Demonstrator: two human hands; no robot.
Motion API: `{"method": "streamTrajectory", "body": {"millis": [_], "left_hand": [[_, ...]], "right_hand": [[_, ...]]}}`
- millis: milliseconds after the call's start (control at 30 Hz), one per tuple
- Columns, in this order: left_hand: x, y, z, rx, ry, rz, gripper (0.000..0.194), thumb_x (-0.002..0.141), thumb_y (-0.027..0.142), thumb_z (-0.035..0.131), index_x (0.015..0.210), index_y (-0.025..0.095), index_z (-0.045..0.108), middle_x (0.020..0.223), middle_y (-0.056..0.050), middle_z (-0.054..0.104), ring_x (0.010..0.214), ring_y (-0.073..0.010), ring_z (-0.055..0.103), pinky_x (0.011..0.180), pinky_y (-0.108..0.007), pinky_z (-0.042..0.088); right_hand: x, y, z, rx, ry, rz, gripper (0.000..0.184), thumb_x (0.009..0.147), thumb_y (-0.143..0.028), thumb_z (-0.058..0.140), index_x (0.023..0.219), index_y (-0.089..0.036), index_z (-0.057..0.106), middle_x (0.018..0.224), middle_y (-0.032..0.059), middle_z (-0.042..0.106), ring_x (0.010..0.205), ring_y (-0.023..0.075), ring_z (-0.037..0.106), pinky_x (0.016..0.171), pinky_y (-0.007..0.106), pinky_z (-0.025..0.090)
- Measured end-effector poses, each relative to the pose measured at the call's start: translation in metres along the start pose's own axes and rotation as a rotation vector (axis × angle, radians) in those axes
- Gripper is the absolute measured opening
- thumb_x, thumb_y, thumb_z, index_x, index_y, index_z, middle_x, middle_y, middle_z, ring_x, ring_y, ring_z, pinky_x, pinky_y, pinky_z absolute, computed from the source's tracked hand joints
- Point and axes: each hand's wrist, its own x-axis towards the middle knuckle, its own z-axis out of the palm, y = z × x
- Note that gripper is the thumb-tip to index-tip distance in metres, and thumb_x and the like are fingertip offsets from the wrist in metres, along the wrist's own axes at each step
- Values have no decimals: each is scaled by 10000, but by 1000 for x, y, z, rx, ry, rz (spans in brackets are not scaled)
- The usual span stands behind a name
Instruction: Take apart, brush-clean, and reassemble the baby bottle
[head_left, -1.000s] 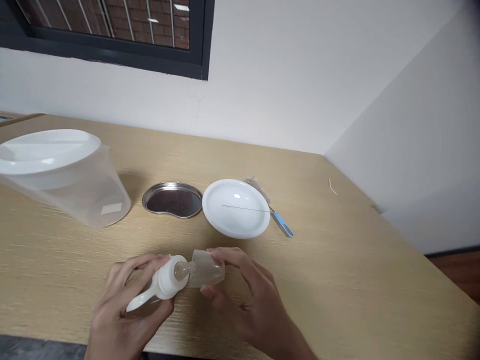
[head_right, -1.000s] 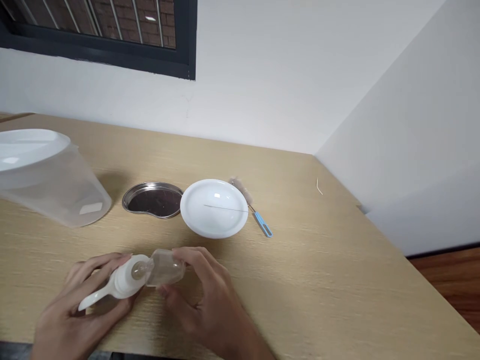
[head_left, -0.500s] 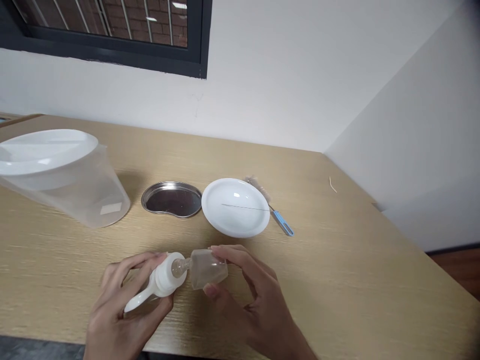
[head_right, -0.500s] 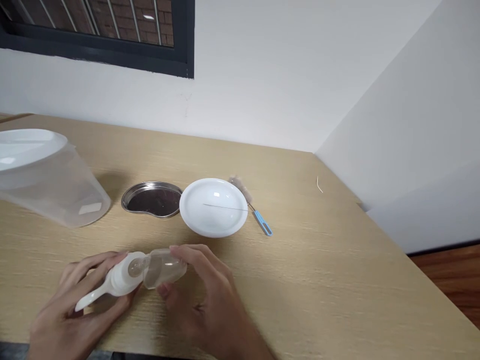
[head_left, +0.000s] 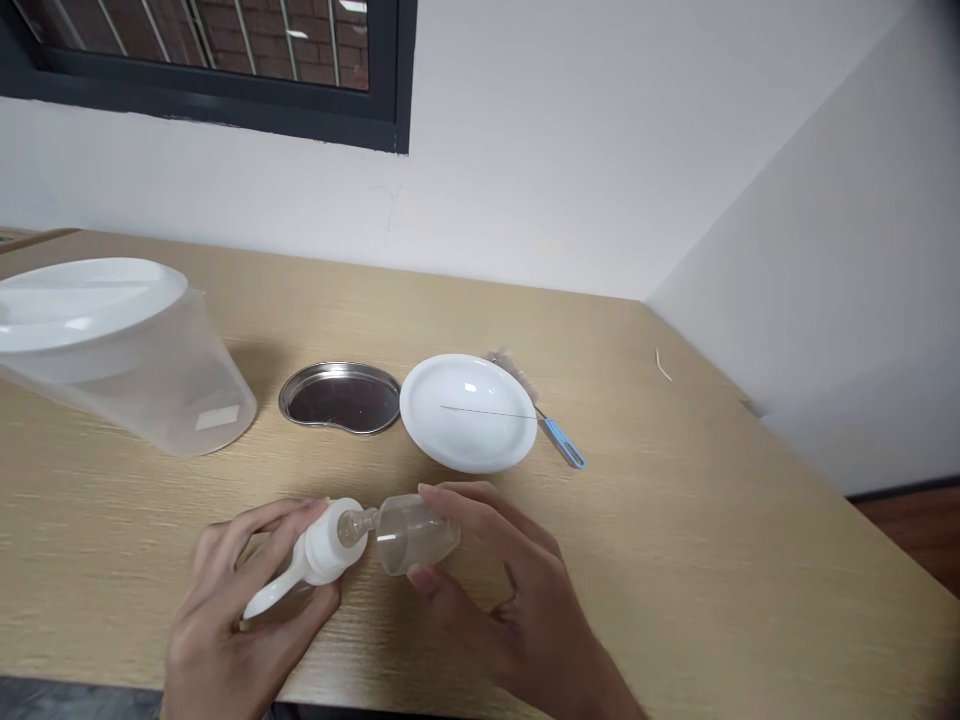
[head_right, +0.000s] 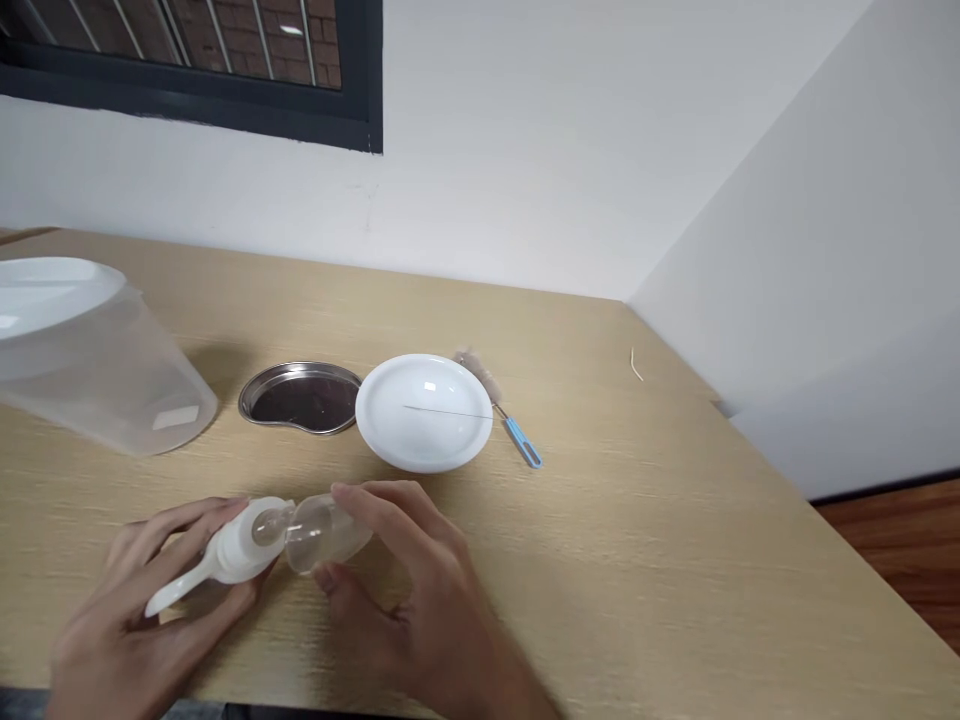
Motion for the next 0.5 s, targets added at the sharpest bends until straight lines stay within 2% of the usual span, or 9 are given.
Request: {"method": "streamTrajectory", "body": {"millis": [233,367,500], "left_hand": [[0,-4,2,19,-10,-1,382,861,301,705,1236,315,636,1167,-16,668,1047,-234,586,894,-372,431],[-1,-2,2,18,-15,11,385,858,291,706,1235,322,635,1158,-12,677,1029,-233,593,873,-371,435],[1,-1,3,14,5,-4,355,850,311,708,1200,320,655,1122,-10,693,1004,-231,608,863,-370,452]], "right_hand": [[-1,2,-6,-112,-44,-18,549,889,-226,701,1397,-350,535,1276,33,632,1142,180,640,946,302,580],[0,0,-7,-84,-13,-46,576,890,-220,708,1415,-359,516,1297,26,627,1168,176,631,967,297,575],[-1,0,-7,-90,-67,-27,539,907,-233,685,1409,-339,521,1308,42,613,1175,180,626,975,309,576]]}}
